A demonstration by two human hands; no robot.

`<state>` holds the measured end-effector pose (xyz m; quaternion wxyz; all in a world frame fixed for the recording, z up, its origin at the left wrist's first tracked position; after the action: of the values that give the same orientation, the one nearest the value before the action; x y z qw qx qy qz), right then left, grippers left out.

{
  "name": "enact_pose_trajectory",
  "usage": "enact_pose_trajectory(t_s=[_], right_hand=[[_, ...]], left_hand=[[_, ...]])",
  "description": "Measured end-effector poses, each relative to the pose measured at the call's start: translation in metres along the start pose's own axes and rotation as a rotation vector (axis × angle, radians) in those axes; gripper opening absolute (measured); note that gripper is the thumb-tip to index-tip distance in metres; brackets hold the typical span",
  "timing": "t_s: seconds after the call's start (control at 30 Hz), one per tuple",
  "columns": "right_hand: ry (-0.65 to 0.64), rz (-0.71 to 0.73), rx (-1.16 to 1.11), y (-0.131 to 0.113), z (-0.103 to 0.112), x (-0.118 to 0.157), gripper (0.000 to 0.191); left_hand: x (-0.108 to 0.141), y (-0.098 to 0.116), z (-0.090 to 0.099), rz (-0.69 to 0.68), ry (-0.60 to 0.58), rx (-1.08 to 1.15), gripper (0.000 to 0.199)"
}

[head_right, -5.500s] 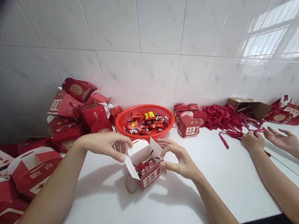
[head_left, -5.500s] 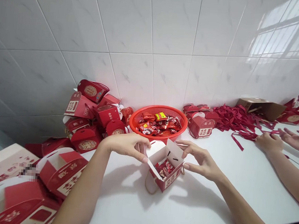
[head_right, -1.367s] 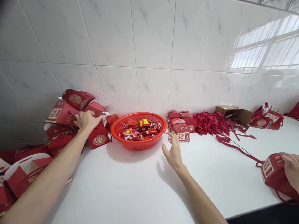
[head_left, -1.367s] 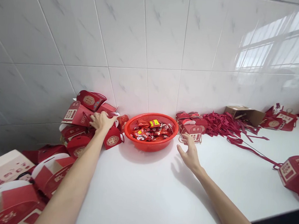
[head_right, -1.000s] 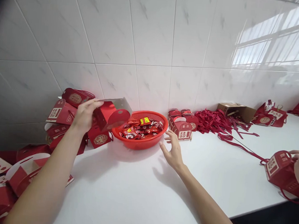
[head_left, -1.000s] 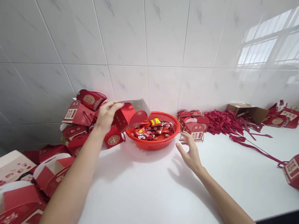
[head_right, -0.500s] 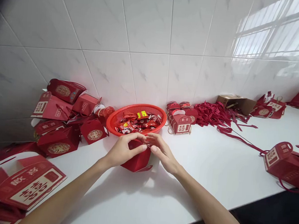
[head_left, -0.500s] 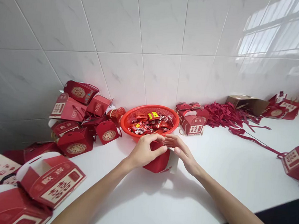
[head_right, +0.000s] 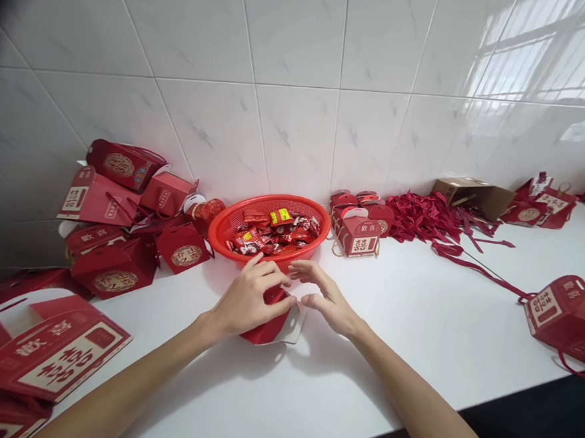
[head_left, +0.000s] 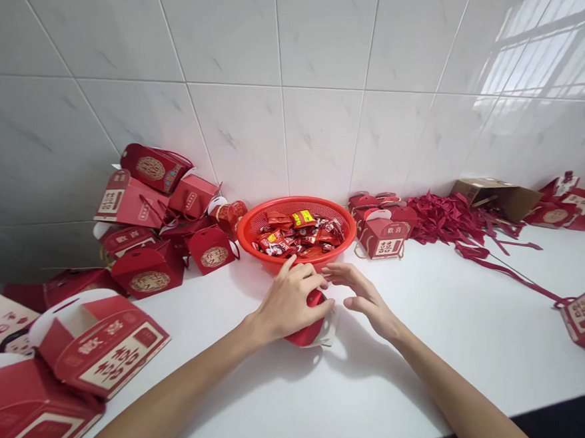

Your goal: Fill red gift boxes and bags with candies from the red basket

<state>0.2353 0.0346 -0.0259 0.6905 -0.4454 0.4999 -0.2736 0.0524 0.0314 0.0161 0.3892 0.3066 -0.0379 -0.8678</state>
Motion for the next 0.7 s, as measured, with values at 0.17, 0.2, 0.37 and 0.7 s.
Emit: enact_pose_trajectory(t_s=[0.17,0.2,0.37,0.7], right_hand=[[-0.048,-0.035,0.169,0.002,-0.003,0.000,0.051],[-0.042,-0.048,0.201,0.003,-0.003,0.000,0.049],[-0.015,-0.111,0.265,0.006,-0.004,-0.002,0.045],[0.200,-0.142,-0.032,-0.020,0.010,0.003,0.044]], left_hand=[[-0.002,-0.009,0.004,-0.072,0.025,-0.072,0.028],[-0.003,-0.010,0.005,-0.090,0.039,-0.087,0.031],[-0.003,-0.009,0.016,-0.107,0.283,-0.076,0.034],[-0.005,-0.014,0.026,-0.039,0.351,0.182,0.027]])
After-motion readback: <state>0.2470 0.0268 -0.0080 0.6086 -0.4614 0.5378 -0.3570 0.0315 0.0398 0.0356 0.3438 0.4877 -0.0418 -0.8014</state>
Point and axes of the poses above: each hand's wrist, its own x-axis away from the middle knuckle, its own z-axis out of the back of the hand, y = z × x, the point moved 2 cm from there along -x, towards the middle knuckle, and after that the axes turned 5 degrees about y, right-handed, at the moved point
